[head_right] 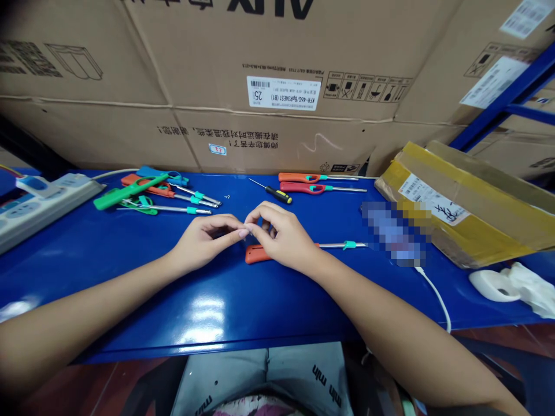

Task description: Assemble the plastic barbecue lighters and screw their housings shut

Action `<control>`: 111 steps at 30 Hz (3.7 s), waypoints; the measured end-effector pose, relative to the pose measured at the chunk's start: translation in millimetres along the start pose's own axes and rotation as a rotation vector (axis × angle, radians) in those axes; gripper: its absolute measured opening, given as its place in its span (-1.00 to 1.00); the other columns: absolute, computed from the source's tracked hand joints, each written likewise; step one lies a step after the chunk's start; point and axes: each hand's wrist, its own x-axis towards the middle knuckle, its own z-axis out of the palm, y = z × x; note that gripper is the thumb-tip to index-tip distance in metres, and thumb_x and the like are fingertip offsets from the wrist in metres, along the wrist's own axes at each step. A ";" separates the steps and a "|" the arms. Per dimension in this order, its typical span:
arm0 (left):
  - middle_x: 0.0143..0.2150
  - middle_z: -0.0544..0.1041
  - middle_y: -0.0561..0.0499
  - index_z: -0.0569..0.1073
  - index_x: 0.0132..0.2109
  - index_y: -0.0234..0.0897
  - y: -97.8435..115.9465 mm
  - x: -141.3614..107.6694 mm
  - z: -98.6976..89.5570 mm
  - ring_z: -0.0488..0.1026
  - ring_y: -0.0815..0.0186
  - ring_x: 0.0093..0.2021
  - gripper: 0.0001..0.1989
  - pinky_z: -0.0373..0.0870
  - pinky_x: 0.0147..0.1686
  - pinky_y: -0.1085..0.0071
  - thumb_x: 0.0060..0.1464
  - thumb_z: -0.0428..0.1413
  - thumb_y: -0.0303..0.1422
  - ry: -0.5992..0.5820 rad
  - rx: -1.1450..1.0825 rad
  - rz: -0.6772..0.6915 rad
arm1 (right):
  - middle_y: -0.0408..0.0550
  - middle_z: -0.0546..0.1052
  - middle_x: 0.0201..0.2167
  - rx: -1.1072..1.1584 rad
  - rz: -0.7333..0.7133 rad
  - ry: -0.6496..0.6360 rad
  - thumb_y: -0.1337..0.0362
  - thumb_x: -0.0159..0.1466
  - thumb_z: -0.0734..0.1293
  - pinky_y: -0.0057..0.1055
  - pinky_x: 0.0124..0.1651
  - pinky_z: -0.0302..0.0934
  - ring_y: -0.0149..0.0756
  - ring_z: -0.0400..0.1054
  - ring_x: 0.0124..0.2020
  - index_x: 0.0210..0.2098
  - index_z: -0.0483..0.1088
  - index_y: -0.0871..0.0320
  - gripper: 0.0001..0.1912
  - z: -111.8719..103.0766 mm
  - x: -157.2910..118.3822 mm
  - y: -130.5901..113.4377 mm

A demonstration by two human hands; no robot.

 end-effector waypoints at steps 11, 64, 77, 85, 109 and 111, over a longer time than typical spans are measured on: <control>-0.35 0.61 0.00 0.63 -0.28 -0.30 -0.4 -0.1 -3.3 0.43 0.39 -0.39 -0.80 0.34 -0.35 0.47 0.16 0.25 -0.23 -0.016 -0.018 -0.026 | -0.16 0.47 -0.41 0.300 0.308 -0.060 0.12 0.21 0.46 -0.42 -0.41 0.11 -0.46 0.20 -0.49 -0.29 0.49 0.18 -0.75 -1.7 3.1 2.8; -0.21 0.59 -0.07 0.61 -0.17 -0.24 -10.0 5.4 -20.9 0.48 0.22 -0.20 -0.72 0.32 -0.10 0.30 0.13 0.26 -0.12 -0.400 0.496 0.329 | -0.05 0.54 -0.29 -0.064 -0.060 -0.433 0.47 0.32 0.29 -0.35 -0.13 0.31 -0.30 0.43 -0.24 -0.31 0.45 0.15 -0.86 -13.1 -0.2 7.3; -0.20 0.60 -0.06 0.64 -0.13 -0.20 -9.1 5.3 -20.3 0.50 0.22 -0.18 -0.78 0.35 -0.08 0.29 0.15 0.26 -0.20 -0.404 0.437 0.332 | -0.03 0.50 -0.25 -0.295 -0.131 -0.485 0.44 0.37 0.24 -0.33 -0.12 0.25 -0.26 0.38 -0.21 -0.27 0.43 0.14 -0.84 -12.2 -1.6 7.6; -0.21 0.59 -0.07 0.63 -0.15 -0.24 -9.8 5.2 -19.5 0.49 0.23 -0.19 -0.75 0.35 -0.09 0.31 0.15 0.26 -0.16 -0.401 0.460 0.343 | -0.02 0.50 -0.19 -0.209 -0.075 -0.480 0.39 0.37 0.30 -0.34 -0.10 0.27 -0.27 0.39 -0.18 -0.21 0.44 0.14 -0.92 -18.2 -1.6 4.3; -0.35 0.58 -0.01 0.66 -0.22 -0.30 -10.7 4.9 -9.3 0.47 0.41 -0.42 -0.86 0.36 -0.41 0.49 0.17 0.28 -0.31 -0.045 0.195 0.234 | -0.14 0.54 -0.43 -0.033 0.209 -0.102 0.32 0.27 0.40 -0.44 -0.34 0.19 -0.40 0.35 -0.41 -0.37 0.47 0.18 -0.91 -8.5 4.8 10.8; -0.35 0.59 -0.02 0.66 -0.20 -0.30 -11.0 4.0 -8.3 0.48 0.40 -0.41 -0.87 0.37 -0.40 0.49 0.18 0.27 -0.32 -0.046 0.204 0.251 | -0.15 0.54 -0.45 -0.001 0.251 -0.094 0.31 0.26 0.40 -0.45 -0.37 0.17 -0.41 0.34 -0.43 -0.37 0.47 0.18 -0.91 -6.5 4.6 10.7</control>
